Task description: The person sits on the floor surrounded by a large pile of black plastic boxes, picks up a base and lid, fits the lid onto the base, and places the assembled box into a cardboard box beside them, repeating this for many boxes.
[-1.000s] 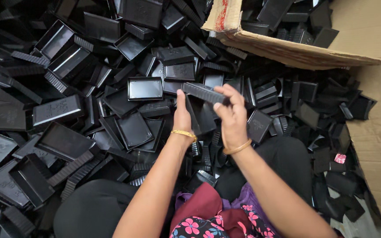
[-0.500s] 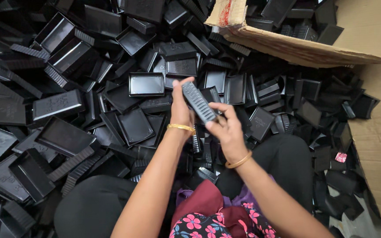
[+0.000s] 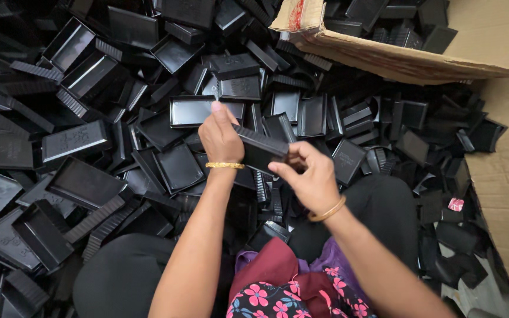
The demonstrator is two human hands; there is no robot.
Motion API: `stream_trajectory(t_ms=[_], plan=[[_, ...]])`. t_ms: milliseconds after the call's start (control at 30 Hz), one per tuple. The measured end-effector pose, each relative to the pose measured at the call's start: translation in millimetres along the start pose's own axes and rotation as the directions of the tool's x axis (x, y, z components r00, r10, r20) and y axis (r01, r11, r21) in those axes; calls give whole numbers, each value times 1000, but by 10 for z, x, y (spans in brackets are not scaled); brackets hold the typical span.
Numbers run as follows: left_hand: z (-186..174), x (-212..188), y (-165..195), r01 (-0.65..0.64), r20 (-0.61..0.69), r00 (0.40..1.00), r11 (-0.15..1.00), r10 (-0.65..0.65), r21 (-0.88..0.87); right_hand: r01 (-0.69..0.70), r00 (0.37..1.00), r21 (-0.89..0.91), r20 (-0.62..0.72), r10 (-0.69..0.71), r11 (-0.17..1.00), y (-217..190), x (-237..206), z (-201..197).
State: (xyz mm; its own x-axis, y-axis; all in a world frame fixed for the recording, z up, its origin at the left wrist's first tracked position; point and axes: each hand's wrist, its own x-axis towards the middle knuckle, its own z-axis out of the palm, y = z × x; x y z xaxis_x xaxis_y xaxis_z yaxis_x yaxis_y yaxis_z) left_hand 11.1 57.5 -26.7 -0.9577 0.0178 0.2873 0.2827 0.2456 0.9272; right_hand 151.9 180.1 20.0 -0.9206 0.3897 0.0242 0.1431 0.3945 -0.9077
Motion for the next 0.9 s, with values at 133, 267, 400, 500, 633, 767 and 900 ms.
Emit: stream_trajectory(t_ms=[133,267,400,500,633,767,900], plan=[[61,-23,-174,136,65,990,981,-128,-137,107,993,-58,56,-104,993,-512,531,-494],[259,-231,-515,228,308,860,847,-407,480,65,975,674,-201,98,736,-816,929,-1165],[631,-838,-792,15,507,657,681,-558,732,23,991,365,-130,26,931,-211,804,-1480],[815,-1094,-909,-153,446,834,640,-325,753,-205,975,-517,-182,128,831,618,604,-1452],[700,-831,-916,108,454,763,783,-460,612,-327,945,-662,-210,251,674,1434,447,-1235],[353,-320,-703,108,463,834,912,-299,395,-96,995,-755,-67,69,649,1604,447,-868],[101,-47,-409,719,664,674,491,-323,-492,-212,975,-715,-109,193,666,1360,467,-683]])
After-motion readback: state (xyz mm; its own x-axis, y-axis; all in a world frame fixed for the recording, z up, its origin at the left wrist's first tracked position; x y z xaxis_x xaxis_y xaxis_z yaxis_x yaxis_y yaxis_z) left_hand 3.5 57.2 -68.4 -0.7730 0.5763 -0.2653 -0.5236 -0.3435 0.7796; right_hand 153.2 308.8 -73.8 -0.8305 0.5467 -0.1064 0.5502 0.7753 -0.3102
